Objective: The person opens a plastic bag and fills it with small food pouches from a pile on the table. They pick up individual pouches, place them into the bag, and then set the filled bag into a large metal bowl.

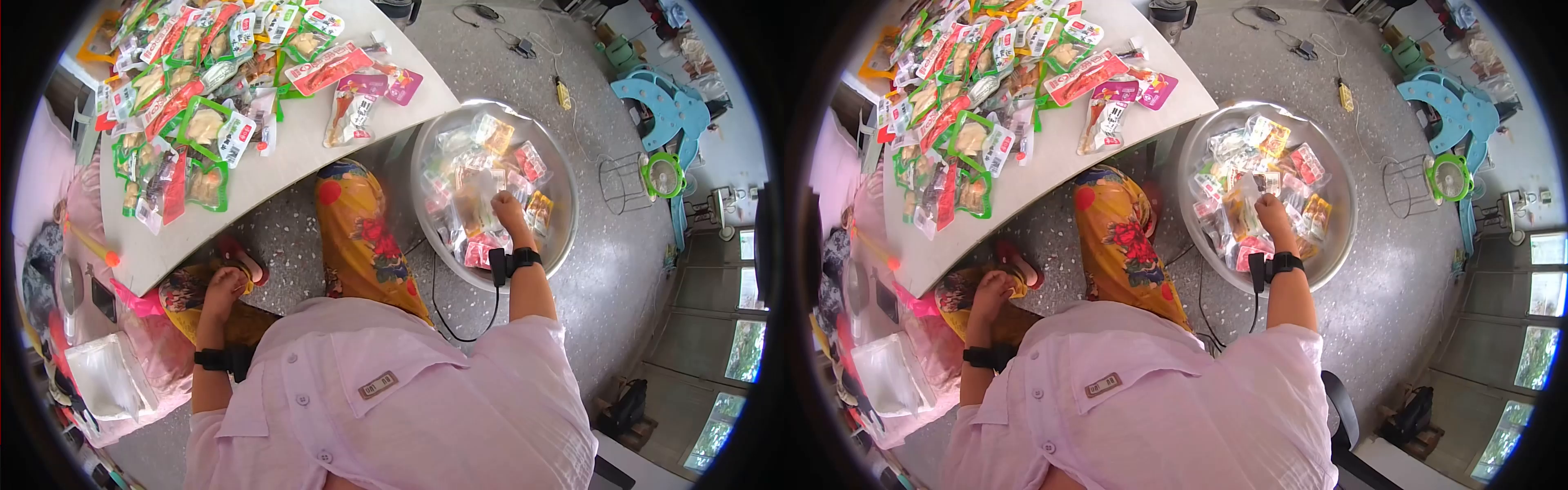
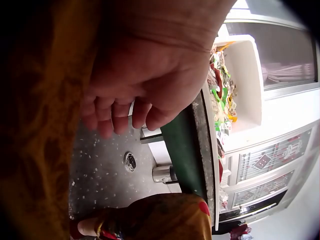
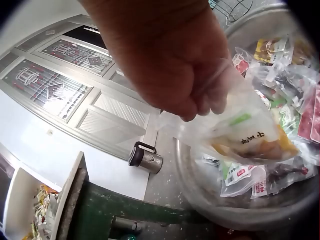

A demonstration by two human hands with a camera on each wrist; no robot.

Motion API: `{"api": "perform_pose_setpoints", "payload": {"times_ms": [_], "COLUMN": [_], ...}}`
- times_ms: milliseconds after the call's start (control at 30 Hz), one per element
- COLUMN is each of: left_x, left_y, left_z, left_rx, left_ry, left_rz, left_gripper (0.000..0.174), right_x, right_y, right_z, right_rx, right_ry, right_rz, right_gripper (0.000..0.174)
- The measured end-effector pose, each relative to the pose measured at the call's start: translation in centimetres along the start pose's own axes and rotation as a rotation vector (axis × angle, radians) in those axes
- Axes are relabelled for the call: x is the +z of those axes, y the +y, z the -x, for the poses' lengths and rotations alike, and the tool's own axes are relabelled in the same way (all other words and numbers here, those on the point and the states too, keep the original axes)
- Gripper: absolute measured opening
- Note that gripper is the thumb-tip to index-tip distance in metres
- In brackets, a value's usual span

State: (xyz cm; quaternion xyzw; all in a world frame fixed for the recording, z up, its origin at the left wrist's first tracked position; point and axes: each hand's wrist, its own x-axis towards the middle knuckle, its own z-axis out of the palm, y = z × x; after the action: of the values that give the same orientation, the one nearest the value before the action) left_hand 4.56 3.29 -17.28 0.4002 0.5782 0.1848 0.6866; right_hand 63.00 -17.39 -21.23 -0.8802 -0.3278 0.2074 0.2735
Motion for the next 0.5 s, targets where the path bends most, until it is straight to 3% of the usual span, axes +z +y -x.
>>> {"api": "perform_pose_setpoints", "payload": {"times_ms": [333, 433, 500], "left_x": [0.1, -0.2, -0.3], "left_y": [0.0, -0.5, -0.7], "left_z": [-0.1, -0.4, -0.4], "left_rx": [-0.011, -0.007, -0.002], "left_ry": [0.012, 0.003, -0.009], "left_rz": [-0.04, -0.047, -0.044], "left_gripper": [0.015, 0.017, 0.018], "right_x": [1.5, 1.5, 1.9], "right_y": [2.7, 4.2, 7.2], "right_z": [2.6, 6.8, 8.9], "right_rx": [-0.048, 0.048, 0.267], "right_ry": [0.006, 0.0, 0.017], "right_rz": [0.475, 0.738, 0.784], "right_gripper": [0.014, 0.016, 0.02]}}
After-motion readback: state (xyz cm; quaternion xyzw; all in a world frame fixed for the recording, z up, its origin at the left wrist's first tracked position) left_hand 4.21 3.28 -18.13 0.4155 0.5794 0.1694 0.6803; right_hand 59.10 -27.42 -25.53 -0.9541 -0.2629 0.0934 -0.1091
